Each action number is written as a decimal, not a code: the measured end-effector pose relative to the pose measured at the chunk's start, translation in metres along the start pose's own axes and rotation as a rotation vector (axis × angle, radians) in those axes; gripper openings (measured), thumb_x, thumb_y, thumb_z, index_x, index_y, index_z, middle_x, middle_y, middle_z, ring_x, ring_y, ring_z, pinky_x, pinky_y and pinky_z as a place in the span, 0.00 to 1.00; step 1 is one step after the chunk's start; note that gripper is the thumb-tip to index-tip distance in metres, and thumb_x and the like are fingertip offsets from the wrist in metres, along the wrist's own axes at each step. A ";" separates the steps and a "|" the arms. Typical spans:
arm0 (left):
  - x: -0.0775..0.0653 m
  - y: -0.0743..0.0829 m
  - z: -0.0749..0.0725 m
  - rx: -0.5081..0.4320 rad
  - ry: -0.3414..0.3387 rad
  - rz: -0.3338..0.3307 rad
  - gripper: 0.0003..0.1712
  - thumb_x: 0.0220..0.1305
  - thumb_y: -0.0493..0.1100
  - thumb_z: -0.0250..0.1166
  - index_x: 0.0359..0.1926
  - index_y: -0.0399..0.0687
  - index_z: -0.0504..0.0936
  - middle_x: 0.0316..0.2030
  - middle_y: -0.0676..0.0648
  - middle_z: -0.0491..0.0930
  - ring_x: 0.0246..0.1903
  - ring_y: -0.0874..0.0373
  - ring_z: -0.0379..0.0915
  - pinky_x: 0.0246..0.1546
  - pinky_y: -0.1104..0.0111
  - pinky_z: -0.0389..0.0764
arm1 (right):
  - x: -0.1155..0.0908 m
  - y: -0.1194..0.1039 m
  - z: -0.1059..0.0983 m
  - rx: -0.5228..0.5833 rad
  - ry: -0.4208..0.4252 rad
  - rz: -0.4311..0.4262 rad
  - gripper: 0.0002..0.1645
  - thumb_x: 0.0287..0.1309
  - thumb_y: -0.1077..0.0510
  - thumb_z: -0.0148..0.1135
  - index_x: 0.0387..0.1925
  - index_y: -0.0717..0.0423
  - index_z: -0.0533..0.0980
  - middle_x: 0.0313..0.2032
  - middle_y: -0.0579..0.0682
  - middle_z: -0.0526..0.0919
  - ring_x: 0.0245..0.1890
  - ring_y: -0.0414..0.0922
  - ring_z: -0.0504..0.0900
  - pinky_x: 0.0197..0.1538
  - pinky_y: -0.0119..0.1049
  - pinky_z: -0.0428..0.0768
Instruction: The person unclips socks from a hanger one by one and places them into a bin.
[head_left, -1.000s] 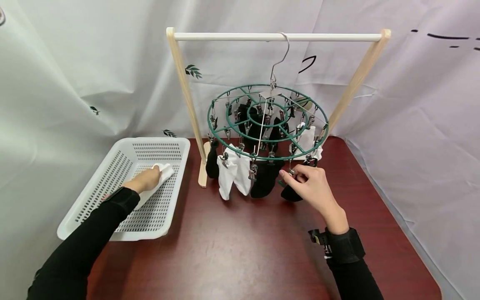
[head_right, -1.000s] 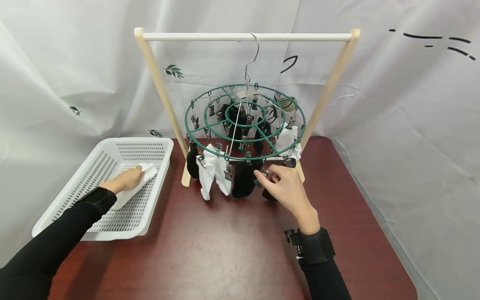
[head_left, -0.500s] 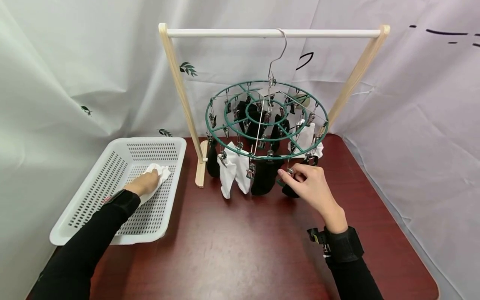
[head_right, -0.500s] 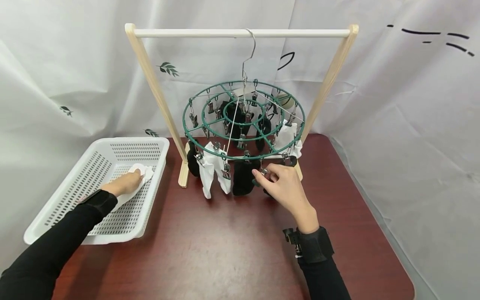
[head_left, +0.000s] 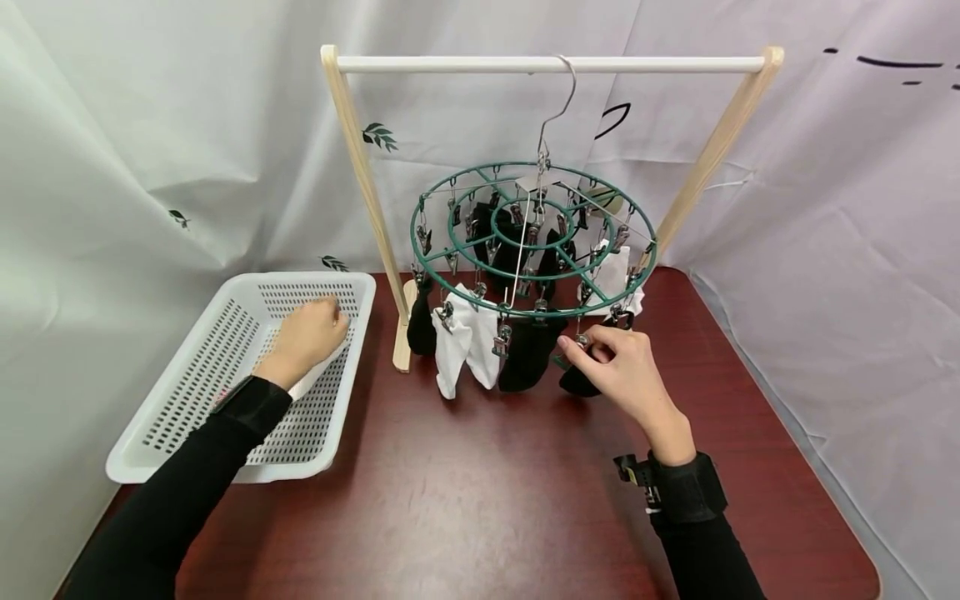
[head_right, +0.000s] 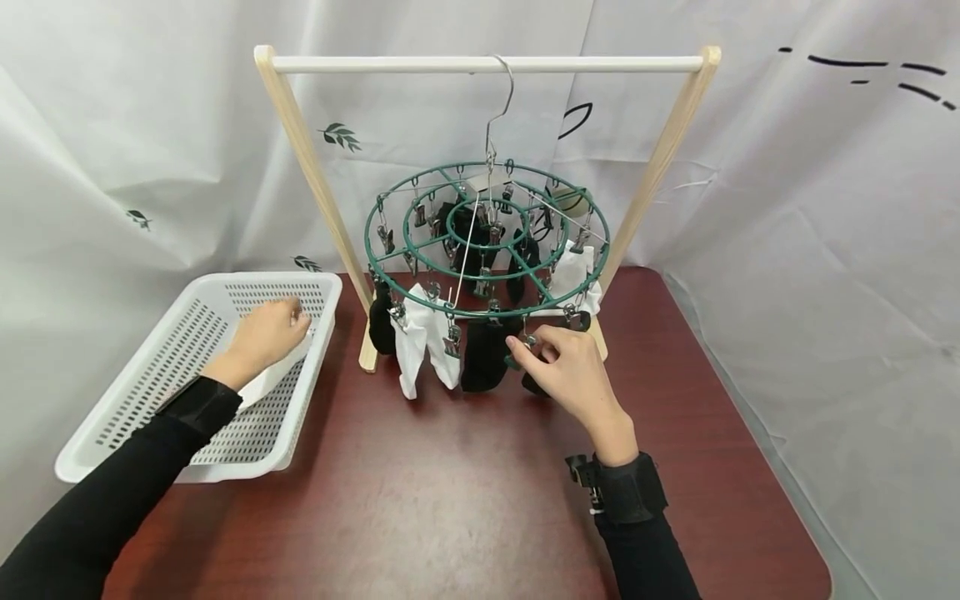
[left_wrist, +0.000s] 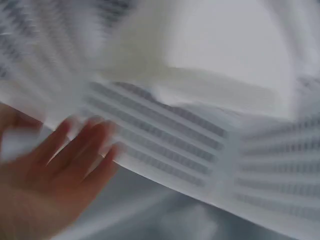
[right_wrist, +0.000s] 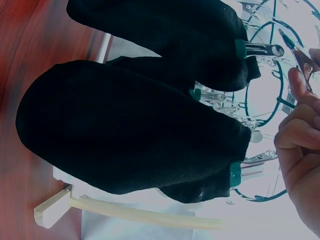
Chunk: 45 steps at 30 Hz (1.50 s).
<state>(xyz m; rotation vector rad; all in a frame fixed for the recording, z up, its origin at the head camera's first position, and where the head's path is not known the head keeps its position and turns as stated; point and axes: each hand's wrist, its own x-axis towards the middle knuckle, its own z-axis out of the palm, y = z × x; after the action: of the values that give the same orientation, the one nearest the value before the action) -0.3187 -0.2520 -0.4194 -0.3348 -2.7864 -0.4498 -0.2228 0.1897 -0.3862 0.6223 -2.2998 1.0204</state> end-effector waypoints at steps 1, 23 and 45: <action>0.002 0.012 0.001 -0.066 0.144 0.053 0.11 0.65 0.37 0.50 0.35 0.33 0.76 0.31 0.33 0.78 0.28 0.37 0.75 0.30 0.47 0.75 | -0.001 0.000 0.000 0.001 0.001 -0.001 0.26 0.58 0.60 0.71 0.14 0.47 0.65 0.14 0.36 0.53 0.16 0.33 0.52 0.22 0.30 0.52; 0.018 0.191 0.006 -0.319 0.543 0.847 0.20 0.82 0.44 0.45 0.37 0.38 0.76 0.31 0.44 0.73 0.33 0.48 0.65 0.37 0.58 0.66 | -0.006 0.000 -0.008 0.002 -0.022 0.053 0.24 0.61 0.57 0.71 0.17 0.48 0.66 0.14 0.40 0.55 0.17 0.36 0.55 0.24 0.33 0.56; 0.019 0.179 0.004 -0.376 0.489 0.818 0.17 0.78 0.40 0.43 0.31 0.40 0.71 0.28 0.45 0.67 0.31 0.49 0.60 0.36 0.59 0.60 | 0.041 -0.004 0.021 0.040 -0.222 0.109 0.25 0.59 0.57 0.74 0.54 0.64 0.80 0.39 0.54 0.81 0.28 0.43 0.77 0.33 0.34 0.76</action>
<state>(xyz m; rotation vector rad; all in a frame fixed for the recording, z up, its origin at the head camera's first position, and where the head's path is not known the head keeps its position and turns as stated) -0.2891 -0.0822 -0.3689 -1.1929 -1.8650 -0.7090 -0.2566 0.1634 -0.3694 0.6620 -2.5358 1.0984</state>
